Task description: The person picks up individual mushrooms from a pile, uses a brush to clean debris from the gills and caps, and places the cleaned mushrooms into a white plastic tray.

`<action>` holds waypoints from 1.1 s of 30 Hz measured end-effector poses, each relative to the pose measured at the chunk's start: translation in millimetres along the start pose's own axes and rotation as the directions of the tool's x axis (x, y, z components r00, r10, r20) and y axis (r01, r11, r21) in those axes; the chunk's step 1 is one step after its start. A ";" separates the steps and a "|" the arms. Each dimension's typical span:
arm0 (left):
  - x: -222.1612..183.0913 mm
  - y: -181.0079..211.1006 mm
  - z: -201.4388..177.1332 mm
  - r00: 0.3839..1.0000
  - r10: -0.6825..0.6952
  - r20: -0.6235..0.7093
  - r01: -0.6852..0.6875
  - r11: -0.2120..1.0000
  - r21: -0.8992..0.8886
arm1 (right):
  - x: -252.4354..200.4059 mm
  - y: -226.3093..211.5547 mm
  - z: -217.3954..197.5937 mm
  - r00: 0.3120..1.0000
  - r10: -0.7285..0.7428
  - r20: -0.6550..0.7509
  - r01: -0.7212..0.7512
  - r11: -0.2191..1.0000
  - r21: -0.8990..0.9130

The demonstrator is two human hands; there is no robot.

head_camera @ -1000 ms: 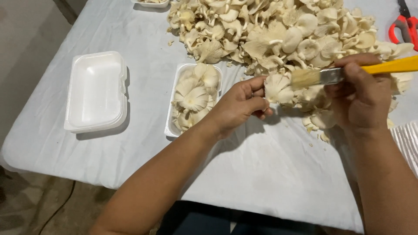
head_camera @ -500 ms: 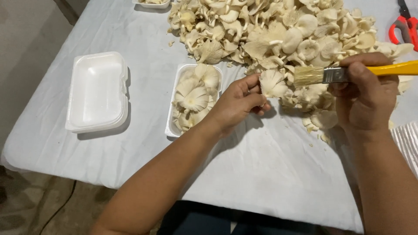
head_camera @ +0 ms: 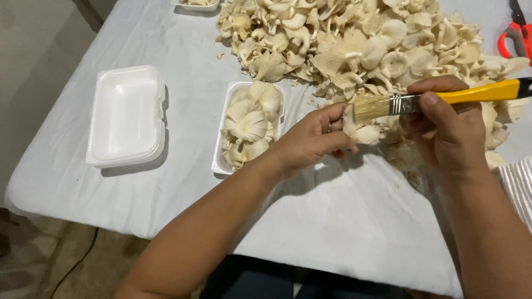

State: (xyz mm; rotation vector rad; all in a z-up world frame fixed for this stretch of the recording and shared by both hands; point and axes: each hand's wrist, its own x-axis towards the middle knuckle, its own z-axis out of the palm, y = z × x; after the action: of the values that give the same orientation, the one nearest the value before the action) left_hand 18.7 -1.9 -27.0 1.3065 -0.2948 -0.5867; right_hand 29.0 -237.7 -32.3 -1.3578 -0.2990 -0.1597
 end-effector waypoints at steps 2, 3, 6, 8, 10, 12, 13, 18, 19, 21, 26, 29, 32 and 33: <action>-2.0 6.5 6.1 0.999 -0.016 -0.046 0.016 1.000 0.002 | 1.8 3.7 -2.9 0.998 -0.016 0.055 0.015 1.000 0.021; -3.3 9.4 9.0 0.995 -0.034 -0.093 0.034 0.999 0.002 | 2.6 5.9 -4.2 0.994 -0.030 0.109 0.026 0.999 0.042; -11.7 16.1 12.2 0.975 0.029 -0.219 0.020 0.976 0.219 | -1.2 1.3 0.4 1.000 0.001 -0.021 0.000 1.000 0.005; -17.8 21.1 8.3 0.939 0.197 -0.282 -0.092 0.934 0.345 | 3.3 12.0 -11.6 0.999 -0.008 -0.043 0.009 1.000 0.020; -29.5 37.0 2.9 0.875 0.366 -0.316 -0.188 0.860 0.474 | 7.5 15.8 -15.9 0.998 -0.020 -0.066 0.022 0.999 0.033; -49.1 59.1 -1.7 0.816 0.498 -0.293 -0.249 0.761 0.599 | 5.9 14.7 -14.2 0.995 -0.003 -0.096 0.001 1.000 -0.020; -64.5 70.5 -3.3 0.816 0.497 -0.296 -0.246 0.762 0.600 | 6.0 15.7 -14.6 0.996 0.000 -0.093 -0.002 1.000 -0.018; -125.8 93.1 -25.7 0.823 0.458 -0.336 -0.013 0.607 0.795 | 4.3 12.6 -10.4 0.995 0.034 -0.098 -0.037 0.999 -0.023; -129.0 84.4 -30.9 0.824 0.457 -0.335 -0.013 0.605 0.796 | 3.9 12.1 -9.8 0.994 0.034 -0.100 -0.036 0.999 -0.021; -137.3 66.6 -42.2 0.846 0.315 -0.431 0.049 0.758 0.650 | 3.7 11.3 -6.8 0.997 0.042 -0.067 -0.041 0.999 0.006; -129.4 37.6 -48.0 0.787 0.302 -0.539 0.106 0.793 0.600 | 3.4 13.6 -6.0 0.994 0.068 -0.086 -0.069 0.998 -0.011; -125.0 26.7 -53.4 0.725 0.480 -0.495 0.189 0.552 0.812 | 2.3 10.7 -3.1 0.992 0.075 -0.098 -0.077 0.997 -0.026; -121.7 18.9 -56.9 0.693 0.642 -0.327 0.118 0.347 0.931 | 3.3 10.3 -3.4 0.992 0.070 -0.100 -0.072 0.997 -0.011; -121.3 16.6 -57.1 0.675 0.706 -0.213 0.039 0.255 0.966 | 3.3 11.0 -4.1 0.993 0.070 -0.094 -0.070 0.998 -0.001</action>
State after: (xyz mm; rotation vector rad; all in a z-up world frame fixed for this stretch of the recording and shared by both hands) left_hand -47.1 115.0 -11.0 2.4015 -0.3731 0.6671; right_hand 35.7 -239.2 -42.3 -1.3586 -0.1718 -0.1653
